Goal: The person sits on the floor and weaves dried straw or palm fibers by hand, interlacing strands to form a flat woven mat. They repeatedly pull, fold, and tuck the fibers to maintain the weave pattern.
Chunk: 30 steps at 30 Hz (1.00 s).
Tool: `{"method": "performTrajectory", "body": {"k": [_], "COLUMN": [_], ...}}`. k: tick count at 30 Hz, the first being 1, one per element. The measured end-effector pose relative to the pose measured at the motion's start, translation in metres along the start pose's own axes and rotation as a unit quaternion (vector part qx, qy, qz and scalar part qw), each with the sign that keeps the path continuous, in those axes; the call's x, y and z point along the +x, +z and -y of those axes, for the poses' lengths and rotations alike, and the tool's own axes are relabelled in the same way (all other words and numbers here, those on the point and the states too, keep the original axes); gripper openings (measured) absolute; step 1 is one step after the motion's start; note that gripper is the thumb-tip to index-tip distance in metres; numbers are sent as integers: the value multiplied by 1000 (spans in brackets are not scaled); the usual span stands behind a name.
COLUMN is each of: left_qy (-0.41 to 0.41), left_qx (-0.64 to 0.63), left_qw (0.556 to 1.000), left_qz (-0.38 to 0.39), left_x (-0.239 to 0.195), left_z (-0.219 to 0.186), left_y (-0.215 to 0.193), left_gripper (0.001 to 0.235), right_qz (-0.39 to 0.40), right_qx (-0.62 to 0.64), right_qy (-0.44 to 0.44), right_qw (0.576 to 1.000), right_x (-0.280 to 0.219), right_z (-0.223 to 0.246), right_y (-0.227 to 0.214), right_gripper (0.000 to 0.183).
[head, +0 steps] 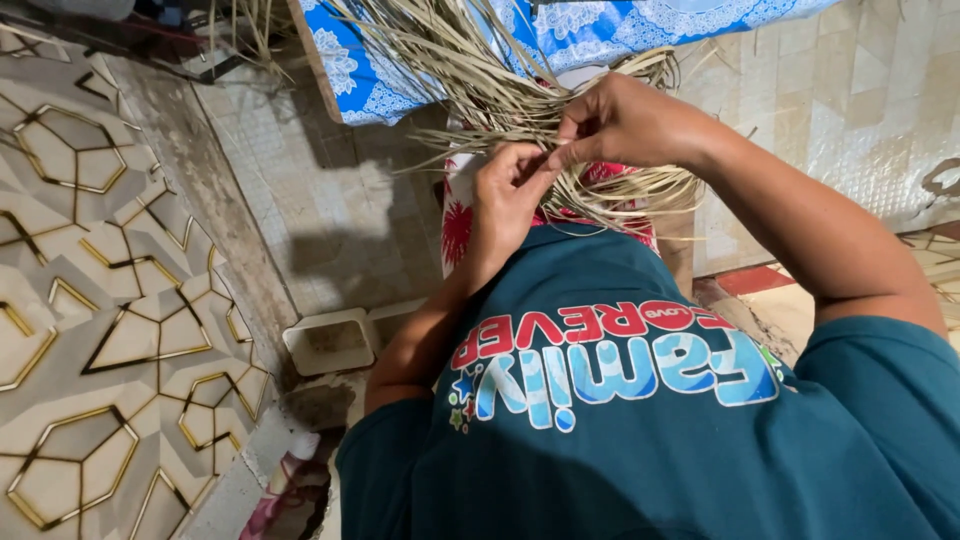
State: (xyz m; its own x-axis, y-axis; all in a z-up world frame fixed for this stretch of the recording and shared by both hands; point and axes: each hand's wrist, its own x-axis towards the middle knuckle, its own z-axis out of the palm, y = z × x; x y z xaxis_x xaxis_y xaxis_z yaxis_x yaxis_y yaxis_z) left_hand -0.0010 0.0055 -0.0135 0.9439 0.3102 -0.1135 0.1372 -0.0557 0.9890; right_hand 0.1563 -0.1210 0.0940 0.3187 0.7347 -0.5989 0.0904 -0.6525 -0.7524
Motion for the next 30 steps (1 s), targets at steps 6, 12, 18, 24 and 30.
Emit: {"method": "performTrajectory", "body": {"k": [6,12,18,24,30], "left_qy": [-42,-246,-42,38,201], "left_qx": [-490,-256,-46,48,169], "left_qw": [867,935,997,990,964], "left_qz": [82,17,-35,130,30], "left_x": [9,11,-22,-30,-16], "left_z": [45,12,114,-26,-39], "left_y": [8,21,-30,-35,-23], "left_gripper": [14,23,32,21,10], "right_qz": [-81,-26,-228,-317,-245], "right_qx": [-46,-62,-49,-51,21], "right_qy": [-137,-514,-580,-270,37], "right_qw": [986,855,781,908,969], "right_x": [-23,-33,-30,-59,-69], "right_z": [61,128,96,-13,-39], "right_y": [30,120,107,30,45], "right_gripper": [10,10,10,8,37]}}
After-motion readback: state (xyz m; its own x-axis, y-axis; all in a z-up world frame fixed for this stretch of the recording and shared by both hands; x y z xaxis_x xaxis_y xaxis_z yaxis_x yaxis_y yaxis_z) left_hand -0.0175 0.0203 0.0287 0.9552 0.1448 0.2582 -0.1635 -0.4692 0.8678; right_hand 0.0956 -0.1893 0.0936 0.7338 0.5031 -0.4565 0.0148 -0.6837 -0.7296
